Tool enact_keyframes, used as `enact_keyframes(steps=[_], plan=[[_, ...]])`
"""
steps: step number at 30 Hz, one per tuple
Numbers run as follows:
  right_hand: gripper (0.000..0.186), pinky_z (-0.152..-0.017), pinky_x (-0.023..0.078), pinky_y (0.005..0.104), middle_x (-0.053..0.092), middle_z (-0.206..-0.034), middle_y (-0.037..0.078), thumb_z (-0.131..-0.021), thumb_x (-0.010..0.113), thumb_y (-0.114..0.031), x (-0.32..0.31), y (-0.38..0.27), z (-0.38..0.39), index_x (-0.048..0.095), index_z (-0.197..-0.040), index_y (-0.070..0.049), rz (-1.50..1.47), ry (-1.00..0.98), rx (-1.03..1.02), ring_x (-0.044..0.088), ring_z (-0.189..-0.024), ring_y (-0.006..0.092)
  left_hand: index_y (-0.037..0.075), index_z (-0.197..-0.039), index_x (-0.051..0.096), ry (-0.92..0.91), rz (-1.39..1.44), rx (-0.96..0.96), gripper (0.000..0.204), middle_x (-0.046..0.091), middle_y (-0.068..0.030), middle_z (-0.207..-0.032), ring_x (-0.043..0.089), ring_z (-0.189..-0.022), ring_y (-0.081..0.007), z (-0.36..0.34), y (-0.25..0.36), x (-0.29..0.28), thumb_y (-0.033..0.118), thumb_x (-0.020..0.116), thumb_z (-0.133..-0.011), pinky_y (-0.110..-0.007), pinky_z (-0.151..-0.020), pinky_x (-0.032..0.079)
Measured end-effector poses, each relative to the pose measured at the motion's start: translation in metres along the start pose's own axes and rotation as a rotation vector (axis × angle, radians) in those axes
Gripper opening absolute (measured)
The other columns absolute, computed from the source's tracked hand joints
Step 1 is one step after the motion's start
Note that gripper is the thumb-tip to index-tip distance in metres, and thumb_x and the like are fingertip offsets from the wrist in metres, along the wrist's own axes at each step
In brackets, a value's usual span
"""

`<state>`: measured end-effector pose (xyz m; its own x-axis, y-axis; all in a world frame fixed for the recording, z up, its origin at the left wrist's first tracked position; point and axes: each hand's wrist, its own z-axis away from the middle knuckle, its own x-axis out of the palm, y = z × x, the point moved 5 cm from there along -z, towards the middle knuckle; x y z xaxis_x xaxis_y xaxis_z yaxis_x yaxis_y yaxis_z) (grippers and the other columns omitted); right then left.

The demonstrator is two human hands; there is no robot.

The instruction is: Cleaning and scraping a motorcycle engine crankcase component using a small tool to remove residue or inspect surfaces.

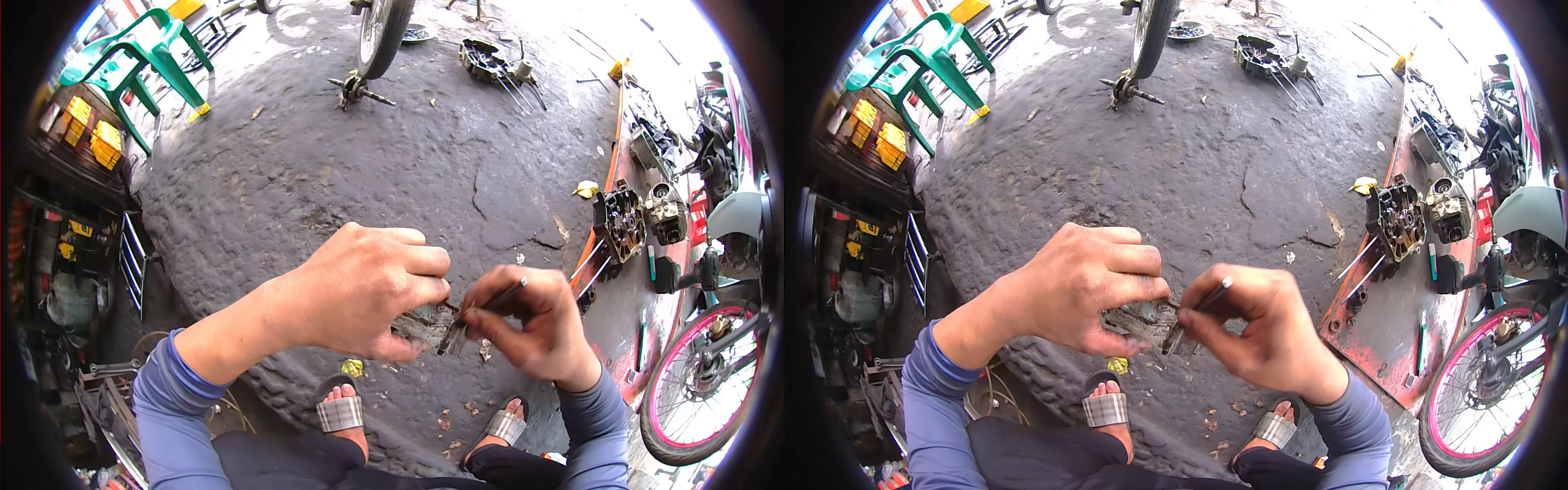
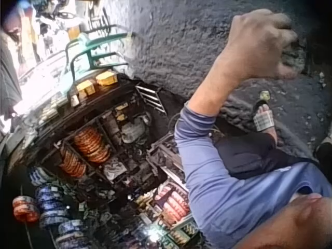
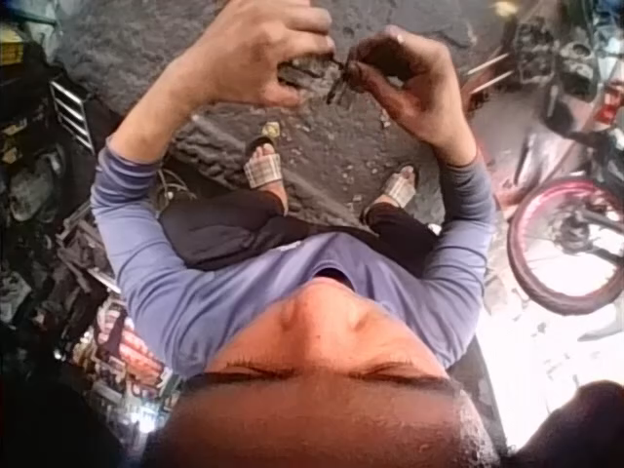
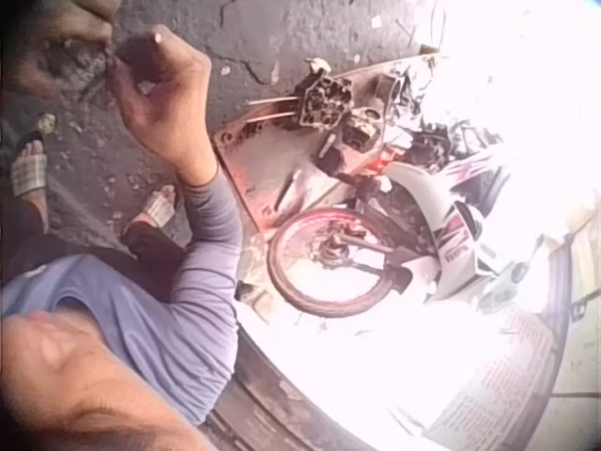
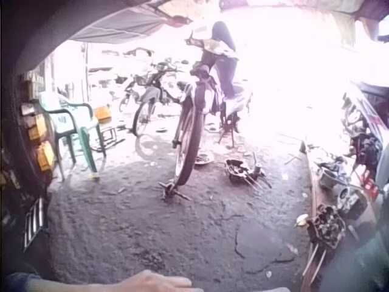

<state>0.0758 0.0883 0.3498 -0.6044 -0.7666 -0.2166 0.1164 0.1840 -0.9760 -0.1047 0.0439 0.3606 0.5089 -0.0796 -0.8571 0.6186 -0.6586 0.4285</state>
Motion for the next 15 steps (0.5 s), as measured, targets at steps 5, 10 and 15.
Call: enact_keyframes(steps=[5,10,15], plan=[[0.009,-0.071,0.061,0.0275,0.074,-0.089,0.008,-0.09,0.074,0.008,0.003,0.005,0.006,0.067,-0.095,0.003,-0.086,0.03,0.016,0.076,-0.082,0.0143,0.01,-0.101,0.073,-0.004,-0.001,-0.002,0.05,0.062,-0.0007,-0.093,0.063,-0.082,-0.0246,0.0,0.0,0.001,0.036,0.089,-0.061,-0.04,-0.061,0.053],[0.009,-0.073,0.061,0.0267,0.074,-0.09,0.009,-0.091,0.071,0.01,0.007,0.002,0.009,0.068,-0.097,0.003,-0.004,-0.053,-0.084,0.076,-0.082,0.0135,0.01,-0.101,0.073,-0.018,-0.002,-0.002,0.05,0.063,-0.0006,-0.093,0.063,-0.082,-0.0246,-0.003,-0.001,0.003,0.036,0.089,-0.061,-0.04,-0.06,0.053],[0.012,-0.072,0.062,0.0288,0.074,-0.09,0.01,-0.089,0.074,0.008,0.015,-0.003,0.013,0.067,-0.097,0.003,-0.013,-0.161,-0.102,0.076,-0.08,0.0162,0.011,-0.102,0.072,-0.011,0.004,0.011,0.05,0.062,-0.0005,-0.094,0.063,-0.082,-0.0246,-0.006,-0.002,0.001,0.035,0.089,-0.061,-0.04,-0.06,0.053]])
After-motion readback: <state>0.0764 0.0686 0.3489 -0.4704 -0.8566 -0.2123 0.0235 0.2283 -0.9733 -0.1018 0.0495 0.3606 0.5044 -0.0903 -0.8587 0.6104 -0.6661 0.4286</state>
